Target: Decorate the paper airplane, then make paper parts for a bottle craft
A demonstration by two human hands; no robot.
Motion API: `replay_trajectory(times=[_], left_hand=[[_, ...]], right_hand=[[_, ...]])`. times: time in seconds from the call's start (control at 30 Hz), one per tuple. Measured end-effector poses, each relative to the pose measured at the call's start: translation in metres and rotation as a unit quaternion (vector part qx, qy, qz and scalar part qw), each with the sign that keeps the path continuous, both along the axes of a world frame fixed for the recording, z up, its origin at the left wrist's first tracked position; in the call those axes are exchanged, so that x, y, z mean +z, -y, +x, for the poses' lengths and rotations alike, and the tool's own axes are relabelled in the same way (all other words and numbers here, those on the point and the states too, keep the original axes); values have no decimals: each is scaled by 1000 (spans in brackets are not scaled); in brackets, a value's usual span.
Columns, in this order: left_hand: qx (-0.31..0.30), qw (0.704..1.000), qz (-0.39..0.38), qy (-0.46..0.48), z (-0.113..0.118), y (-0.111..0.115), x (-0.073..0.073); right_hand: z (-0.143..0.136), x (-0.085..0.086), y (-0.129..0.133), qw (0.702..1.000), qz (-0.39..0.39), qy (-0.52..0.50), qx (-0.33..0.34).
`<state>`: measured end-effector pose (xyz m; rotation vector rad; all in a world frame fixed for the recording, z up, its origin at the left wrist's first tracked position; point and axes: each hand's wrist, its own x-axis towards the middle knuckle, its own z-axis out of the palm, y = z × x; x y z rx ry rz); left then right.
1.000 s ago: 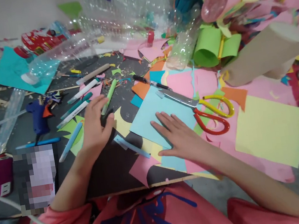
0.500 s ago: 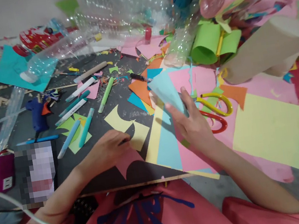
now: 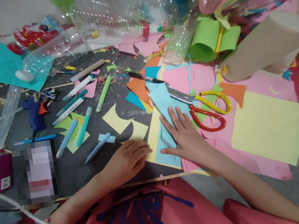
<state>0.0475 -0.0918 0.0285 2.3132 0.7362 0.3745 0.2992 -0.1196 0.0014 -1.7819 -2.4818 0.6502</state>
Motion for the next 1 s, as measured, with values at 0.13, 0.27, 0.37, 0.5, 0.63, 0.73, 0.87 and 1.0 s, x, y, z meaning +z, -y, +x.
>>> replay_trajectory(times=[0.13, 0.27, 0.37, 0.5, 0.63, 0.73, 0.87, 1.0], left_hand=[[82, 951, -294, 53, 16, 3, 0], [113, 895, -422, 88, 38, -9, -3], [119, 891, -433, 63, 54, -20, -4], [116, 907, -395, 91, 69, -27, -8], [114, 910, -385, 107, 73, -28, -11], [131, 903, -387, 132, 70, -30, -10], [149, 885, -412, 157, 67, -36, -4], [188, 860, -441, 175, 56, -45, 5]], right_hand=[[2, 2, 0, 1000, -6, -15, -3], [4, 0, 1, 999, 3, -30, -12], [5, 3, 3, 999, 5, -38, -30], [7, 10, 4, 997, -26, -53, -50], [6, 12, 6, 996, -34, -58, -55], [5, 9, 6, 998, 0, -45, -45], [4, 4, 5, 999, 22, -29, -32], [6, 3, 5, 998, 40, -23, -37]])
